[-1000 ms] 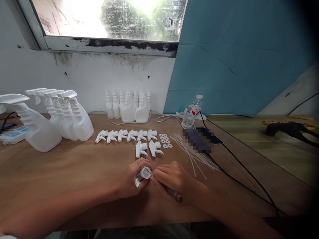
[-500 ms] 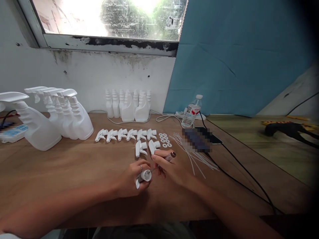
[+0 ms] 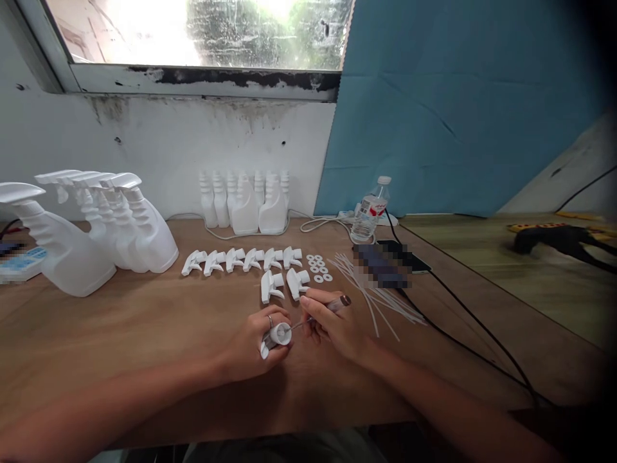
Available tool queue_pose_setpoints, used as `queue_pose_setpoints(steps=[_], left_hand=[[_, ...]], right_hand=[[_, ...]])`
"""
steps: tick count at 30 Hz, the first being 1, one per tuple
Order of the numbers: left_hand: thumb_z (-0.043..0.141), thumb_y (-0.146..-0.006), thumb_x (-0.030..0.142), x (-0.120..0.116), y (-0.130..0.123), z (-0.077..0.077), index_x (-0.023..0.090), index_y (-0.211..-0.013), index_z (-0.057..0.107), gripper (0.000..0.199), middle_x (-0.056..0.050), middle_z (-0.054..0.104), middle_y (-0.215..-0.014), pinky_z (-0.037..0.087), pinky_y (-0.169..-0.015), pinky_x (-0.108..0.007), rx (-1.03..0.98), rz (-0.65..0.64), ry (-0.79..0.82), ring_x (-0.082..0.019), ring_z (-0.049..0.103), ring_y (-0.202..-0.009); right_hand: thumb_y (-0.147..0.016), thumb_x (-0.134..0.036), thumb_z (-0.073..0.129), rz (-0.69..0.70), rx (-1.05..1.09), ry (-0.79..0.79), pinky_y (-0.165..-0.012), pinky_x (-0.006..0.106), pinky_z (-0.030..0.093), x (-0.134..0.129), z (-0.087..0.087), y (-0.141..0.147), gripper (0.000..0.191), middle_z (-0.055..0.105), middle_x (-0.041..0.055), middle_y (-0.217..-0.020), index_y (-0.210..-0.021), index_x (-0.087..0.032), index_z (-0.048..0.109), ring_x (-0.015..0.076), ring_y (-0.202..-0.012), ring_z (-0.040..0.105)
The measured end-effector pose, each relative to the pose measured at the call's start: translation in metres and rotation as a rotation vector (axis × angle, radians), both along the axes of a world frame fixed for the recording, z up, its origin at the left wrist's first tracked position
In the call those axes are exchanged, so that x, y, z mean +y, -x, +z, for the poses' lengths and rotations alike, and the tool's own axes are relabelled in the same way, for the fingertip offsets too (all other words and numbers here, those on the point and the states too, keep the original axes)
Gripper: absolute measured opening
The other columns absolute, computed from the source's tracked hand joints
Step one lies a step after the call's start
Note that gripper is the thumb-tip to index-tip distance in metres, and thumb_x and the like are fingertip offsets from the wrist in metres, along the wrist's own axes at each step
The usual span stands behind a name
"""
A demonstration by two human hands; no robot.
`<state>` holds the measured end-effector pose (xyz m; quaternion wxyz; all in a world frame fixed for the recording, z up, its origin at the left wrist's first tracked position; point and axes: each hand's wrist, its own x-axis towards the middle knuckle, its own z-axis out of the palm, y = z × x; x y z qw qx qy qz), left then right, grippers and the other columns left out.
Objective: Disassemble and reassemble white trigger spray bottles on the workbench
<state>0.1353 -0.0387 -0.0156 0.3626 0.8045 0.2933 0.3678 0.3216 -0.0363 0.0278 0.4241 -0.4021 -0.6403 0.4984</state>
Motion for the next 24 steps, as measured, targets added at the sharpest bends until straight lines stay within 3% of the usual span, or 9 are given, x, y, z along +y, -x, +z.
queue_pose_setpoints(steps=[7,13,19,24], left_hand=[[0.059,-0.072,0.007,-0.001,0.0,0.001,0.016,-0.086,0.057,0.016,-0.008,0.058,-0.101,0.044,-0.081,-0.028,0.007,-0.063,-0.018,-0.018,0.057,-0.09],[0.057,-0.081,0.017,0.002,0.003,0.006,0.014,-0.085,0.057,0.004,-0.009,0.059,-0.097,0.045,-0.081,-0.032,-0.057,-0.039,0.066,-0.019,0.057,-0.087],[0.056,-0.085,0.023,0.003,0.004,0.005,0.014,-0.087,0.057,0.01,-0.01,0.06,-0.099,0.045,-0.081,-0.032,-0.126,-0.087,0.137,-0.02,0.056,-0.089],[0.057,-0.085,0.028,0.004,0.005,0.004,0.014,-0.083,0.054,0.014,-0.004,0.053,-0.08,0.041,-0.066,-0.026,-0.128,-0.077,0.17,-0.014,0.047,-0.073]], right_hand=[[-0.085,-0.042,0.049,0.03,0.093,0.22,-0.026,0.017,0.02,0.011,0.0,-0.002,0.035,0.055,-0.0005,-0.039,-0.06,-0.017,0.052,0.0097,-0.025,0.045],[-0.09,-0.045,0.047,0.124,0.233,0.189,-0.032,0.017,0.032,0.009,-0.008,0.002,0.037,0.062,0.0013,-0.049,-0.067,-0.016,0.052,0.0108,-0.034,0.053],[-0.091,-0.042,0.05,0.218,0.17,0.06,-0.048,0.022,0.044,0.008,-0.006,-0.002,0.035,0.06,0.0002,-0.057,-0.071,-0.014,0.057,0.0098,-0.046,0.054],[-0.09,-0.038,0.055,0.285,0.073,-0.239,-0.06,0.024,0.05,0.011,0.003,-0.007,0.027,0.066,0.0075,-0.091,-0.089,-0.014,0.067,0.0141,-0.074,0.062]])
